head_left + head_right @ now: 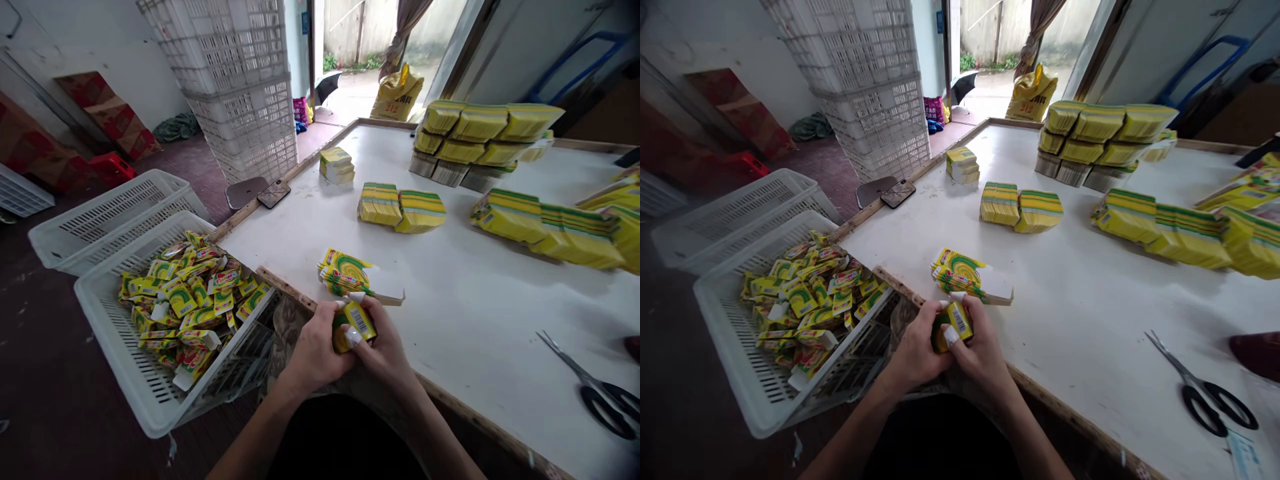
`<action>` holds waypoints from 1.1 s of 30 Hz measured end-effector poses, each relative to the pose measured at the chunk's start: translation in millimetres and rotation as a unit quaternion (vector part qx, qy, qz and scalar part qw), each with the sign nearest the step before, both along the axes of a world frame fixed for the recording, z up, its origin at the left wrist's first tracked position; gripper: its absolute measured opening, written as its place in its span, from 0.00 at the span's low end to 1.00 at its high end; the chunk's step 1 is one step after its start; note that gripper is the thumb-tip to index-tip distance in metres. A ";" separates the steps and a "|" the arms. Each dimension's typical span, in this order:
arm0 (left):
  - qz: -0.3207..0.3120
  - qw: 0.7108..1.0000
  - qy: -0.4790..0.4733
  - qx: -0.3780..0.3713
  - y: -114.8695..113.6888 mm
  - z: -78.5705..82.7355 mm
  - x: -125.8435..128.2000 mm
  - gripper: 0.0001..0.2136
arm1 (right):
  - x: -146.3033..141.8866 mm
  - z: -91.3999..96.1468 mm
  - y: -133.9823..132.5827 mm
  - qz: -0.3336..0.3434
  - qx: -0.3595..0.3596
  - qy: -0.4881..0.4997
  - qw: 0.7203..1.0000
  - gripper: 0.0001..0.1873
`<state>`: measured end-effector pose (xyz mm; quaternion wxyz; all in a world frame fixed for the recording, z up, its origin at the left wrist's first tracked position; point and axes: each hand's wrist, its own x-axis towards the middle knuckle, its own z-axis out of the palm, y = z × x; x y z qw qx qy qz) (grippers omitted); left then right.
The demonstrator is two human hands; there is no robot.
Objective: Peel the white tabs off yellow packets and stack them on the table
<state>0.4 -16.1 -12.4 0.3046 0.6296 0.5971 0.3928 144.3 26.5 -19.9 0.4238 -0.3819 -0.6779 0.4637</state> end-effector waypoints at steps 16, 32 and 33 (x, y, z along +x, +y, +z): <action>0.438 0.786 -0.409 0.153 16.9 -7.9 -135.4 0.22 | 26.3 -12.5 36.3 -0.122 0.054 -0.038 0.990 0.15; 0.258 0.859 -0.441 0.024 19.6 -21.4 -29.6 0.13 | 3.2 -14.3 84.1 -0.141 0.125 -0.355 0.916 0.08; 0.254 0.862 -0.438 0.019 18.8 -22.7 -28.1 0.13 | 4.9 -14.5 83.7 -0.135 0.129 -0.361 0.914 0.09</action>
